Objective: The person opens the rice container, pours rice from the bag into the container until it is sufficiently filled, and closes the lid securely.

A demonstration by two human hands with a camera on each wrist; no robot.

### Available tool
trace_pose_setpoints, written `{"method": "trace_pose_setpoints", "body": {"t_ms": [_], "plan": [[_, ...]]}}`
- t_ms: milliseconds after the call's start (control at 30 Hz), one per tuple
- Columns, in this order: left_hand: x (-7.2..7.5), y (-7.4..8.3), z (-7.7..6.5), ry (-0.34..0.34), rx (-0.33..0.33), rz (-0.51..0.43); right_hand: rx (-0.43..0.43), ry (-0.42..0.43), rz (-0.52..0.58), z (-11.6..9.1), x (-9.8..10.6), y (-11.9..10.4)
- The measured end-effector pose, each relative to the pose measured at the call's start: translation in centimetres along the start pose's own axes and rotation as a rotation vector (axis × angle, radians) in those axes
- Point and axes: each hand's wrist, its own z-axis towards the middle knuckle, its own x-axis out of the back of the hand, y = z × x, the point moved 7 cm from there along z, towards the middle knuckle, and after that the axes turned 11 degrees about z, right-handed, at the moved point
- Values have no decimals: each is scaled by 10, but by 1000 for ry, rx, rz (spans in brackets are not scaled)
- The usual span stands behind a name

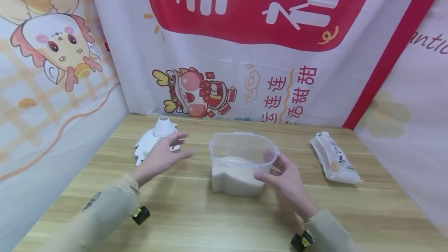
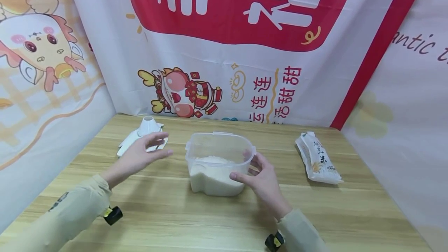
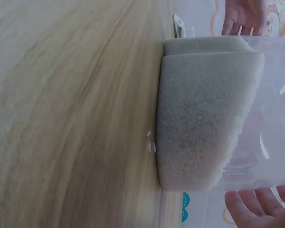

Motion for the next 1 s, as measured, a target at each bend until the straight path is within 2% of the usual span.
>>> {"method": "trace_pose_setpoints", "body": {"t_ms": [167, 300, 433, 633, 700, 933, 1000], "plan": [[43, -22, 8, 174, 128, 153, 2, -2, -4, 0, 0, 0], [60, -47, 16, 220, 205, 216, 4, -1, -12, 0, 1, 1], [65, -70, 23, 210, 276, 253, -4, -6, -12, 0, 1, 2], [66, -89, 32, 219, 360, 219, -19, 2, -30, 1, 2, 4], [65, -93, 34, 237, 375, 213, -27, 9, -37, 1, 2, 5], [61, -111, 36, 365, 396, 171, -41, 5, -6, 1, 1, 4], [58, -116, 36, 381, 407, 169, -39, 3, -2, 1, 0, 3]]}}
